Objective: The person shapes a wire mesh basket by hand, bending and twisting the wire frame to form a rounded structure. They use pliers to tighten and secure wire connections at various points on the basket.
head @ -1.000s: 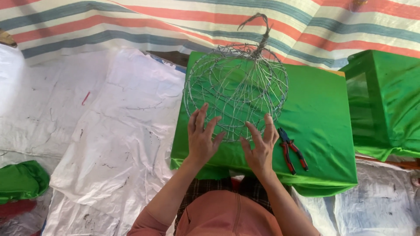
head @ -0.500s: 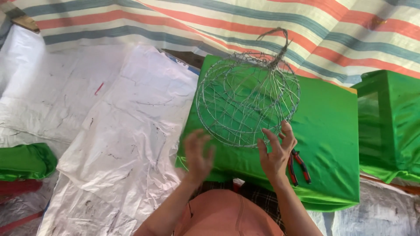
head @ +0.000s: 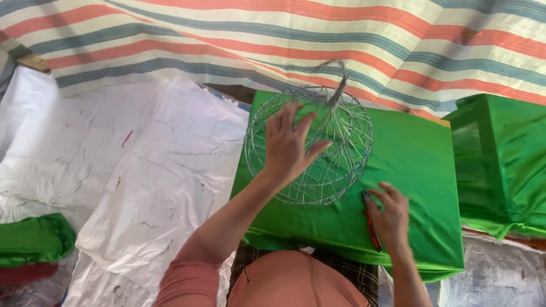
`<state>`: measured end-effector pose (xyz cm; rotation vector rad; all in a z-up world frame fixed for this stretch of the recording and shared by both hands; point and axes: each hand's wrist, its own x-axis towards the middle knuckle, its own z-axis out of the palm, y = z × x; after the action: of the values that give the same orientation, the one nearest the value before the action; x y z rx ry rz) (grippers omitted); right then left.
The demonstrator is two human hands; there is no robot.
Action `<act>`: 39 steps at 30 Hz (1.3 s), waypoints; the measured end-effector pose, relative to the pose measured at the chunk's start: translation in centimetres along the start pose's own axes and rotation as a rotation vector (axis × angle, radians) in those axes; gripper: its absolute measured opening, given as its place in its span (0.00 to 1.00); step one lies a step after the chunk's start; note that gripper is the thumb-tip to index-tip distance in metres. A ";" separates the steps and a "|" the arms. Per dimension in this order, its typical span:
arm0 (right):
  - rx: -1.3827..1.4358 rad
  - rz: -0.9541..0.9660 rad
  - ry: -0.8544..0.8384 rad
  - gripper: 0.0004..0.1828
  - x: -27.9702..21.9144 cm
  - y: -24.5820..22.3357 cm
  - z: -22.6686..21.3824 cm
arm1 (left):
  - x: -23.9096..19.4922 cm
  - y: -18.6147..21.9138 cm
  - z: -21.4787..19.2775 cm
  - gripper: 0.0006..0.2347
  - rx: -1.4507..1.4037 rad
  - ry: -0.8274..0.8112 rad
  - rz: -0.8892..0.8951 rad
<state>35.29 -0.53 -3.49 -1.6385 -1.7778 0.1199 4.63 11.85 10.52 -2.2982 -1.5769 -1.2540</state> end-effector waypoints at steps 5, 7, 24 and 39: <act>0.077 0.003 0.089 0.12 1.0 -4.1 -0.3 | 2.8 2.4 1.1 0.16 0.076 -0.132 -0.073; 0.116 -0.010 0.130 0.12 2.5 -5.4 -0.7 | 2.6 2.2 2.2 0.13 0.070 -0.130 -0.075; 0.423 -0.165 0.226 0.09 6.7 -9.3 0.8 | 0.9 -2.0 2.8 0.15 -0.199 0.014 0.134; 0.254 -0.273 0.220 0.14 4.6 -9.3 2.2 | -3.1 0.4 2.5 0.48 -0.037 -0.256 0.008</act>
<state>26.50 2.69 1.57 -1.1734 -1.7190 0.0356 5.97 10.65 6.96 -2.5726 -1.6264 -1.0290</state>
